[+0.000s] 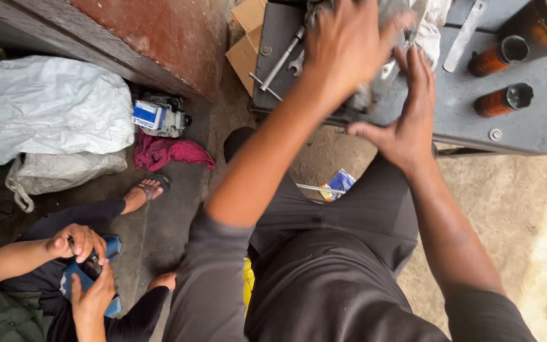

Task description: Cleaning and assembling valves and other components of a motorcycle engine cylinder head.

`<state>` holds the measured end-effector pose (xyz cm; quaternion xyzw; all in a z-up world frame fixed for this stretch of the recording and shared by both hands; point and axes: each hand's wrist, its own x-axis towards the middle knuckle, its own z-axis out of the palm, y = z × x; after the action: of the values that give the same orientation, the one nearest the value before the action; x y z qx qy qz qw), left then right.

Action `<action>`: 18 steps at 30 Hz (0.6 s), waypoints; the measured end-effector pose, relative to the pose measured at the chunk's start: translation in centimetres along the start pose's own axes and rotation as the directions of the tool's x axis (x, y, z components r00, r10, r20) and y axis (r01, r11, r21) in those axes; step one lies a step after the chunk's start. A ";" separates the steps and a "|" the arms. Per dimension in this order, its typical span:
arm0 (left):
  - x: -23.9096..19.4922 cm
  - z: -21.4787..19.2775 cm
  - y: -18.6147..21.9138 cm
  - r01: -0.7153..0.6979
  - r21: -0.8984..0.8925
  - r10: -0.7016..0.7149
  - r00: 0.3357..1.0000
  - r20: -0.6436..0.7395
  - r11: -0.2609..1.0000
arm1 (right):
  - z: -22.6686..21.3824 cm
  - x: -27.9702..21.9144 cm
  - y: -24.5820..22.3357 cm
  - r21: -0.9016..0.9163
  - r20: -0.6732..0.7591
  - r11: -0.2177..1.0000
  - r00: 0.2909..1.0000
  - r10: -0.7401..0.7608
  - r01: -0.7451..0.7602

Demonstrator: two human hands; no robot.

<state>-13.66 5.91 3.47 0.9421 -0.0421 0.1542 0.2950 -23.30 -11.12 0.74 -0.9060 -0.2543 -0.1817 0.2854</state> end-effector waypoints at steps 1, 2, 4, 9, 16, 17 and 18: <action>-1.4 -2.7 1.5 0.030 -0.102 -0.024 0.998 0.061 0.994 | 0.1 0.0 -0.3 0.042 0.009 0.999 1.000 -0.003 0.002; -3.1 -5.3 3.0 0.071 -0.204 -0.045 0.990 0.130 0.976 | 0.1 -0.4 -0.6 0.085 0.026 0.996 1.000 -0.001 -0.002; -5.5 -4.6 3.8 -0.008 -0.216 0.029 0.995 0.091 0.976 | 0.4 -1.1 0.1 0.197 0.003 0.980 1.000 -0.013 0.012; -7.4 -0.6 5.5 -0.169 -0.158 0.194 0.968 0.158 0.973 | 1.1 -1.5 4.8 0.454 0.043 0.845 0.954 0.298 -0.284; -1.0 1.4 2.5 -0.181 -0.340 0.237 0.963 0.131 0.923 | 1.8 -1.0 8.4 0.450 -0.156 0.874 0.947 0.281 -0.185; -0.2 3.2 0.9 -0.325 -0.322 0.317 0.945 -0.080 0.889 | 2.0 -0.6 8.5 0.533 -0.151 0.818 0.927 0.342 -0.215; 0.1 2.5 0.7 -0.328 -0.322 0.320 0.944 -0.081 0.888 | 1.5 0.0 8.5 0.532 -0.154 0.819 0.927 0.342 -0.213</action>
<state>-12.98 3.90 1.90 0.8566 -0.2201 0.2041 0.4197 -18.24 -16.25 -4.00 -0.7973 -0.1204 -0.1740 0.5653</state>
